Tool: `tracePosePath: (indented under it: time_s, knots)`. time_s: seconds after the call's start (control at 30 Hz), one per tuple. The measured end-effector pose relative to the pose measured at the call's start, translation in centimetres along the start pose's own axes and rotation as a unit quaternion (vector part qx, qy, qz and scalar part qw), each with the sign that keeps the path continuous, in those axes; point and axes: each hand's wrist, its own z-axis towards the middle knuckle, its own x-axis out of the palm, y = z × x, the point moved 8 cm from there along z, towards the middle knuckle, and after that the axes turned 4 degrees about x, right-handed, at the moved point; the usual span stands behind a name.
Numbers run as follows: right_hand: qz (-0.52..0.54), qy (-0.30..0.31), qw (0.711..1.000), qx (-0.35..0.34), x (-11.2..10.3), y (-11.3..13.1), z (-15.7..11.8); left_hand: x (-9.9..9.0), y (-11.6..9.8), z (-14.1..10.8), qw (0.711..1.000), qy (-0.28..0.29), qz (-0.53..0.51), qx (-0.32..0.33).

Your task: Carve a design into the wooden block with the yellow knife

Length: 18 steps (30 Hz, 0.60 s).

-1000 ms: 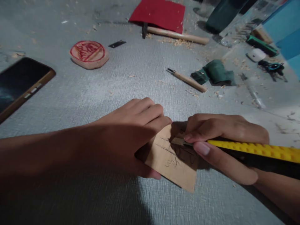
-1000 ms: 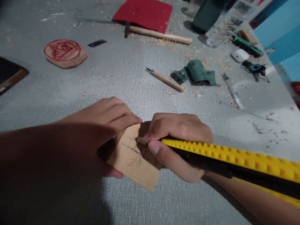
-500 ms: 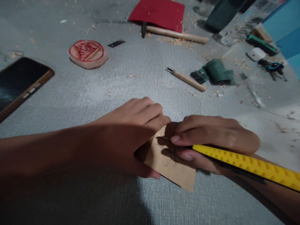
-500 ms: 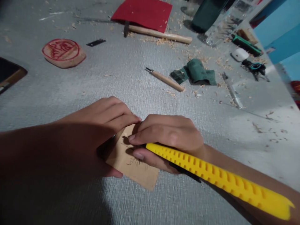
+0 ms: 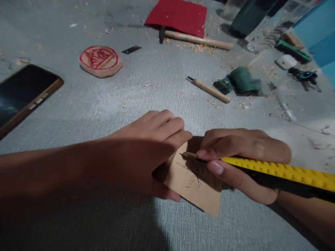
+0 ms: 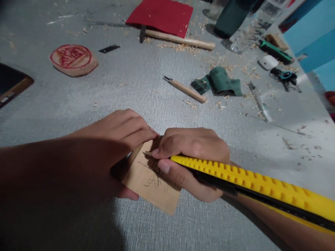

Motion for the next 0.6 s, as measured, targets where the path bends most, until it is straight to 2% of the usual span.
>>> tracePosePath:
  time_s: [0.17,0.47,0.6]
  knots:
    - [0.004,0.0,1.0,0.005,0.1,0.0,0.0,0.1,0.0,0.1,1.0,0.022,-0.011,0.002]
    - [0.004,-0.003,1.0,-0.001,0.2,0.4,-0.3,0.1,0.1,0.1,0.999,0.023,-0.025,-0.002]
    - [0.034,-0.086,0.996,-0.016,-0.9,0.4,-0.7,-0.1,0.3,-0.1,0.999,0.023,-0.038,-0.015]
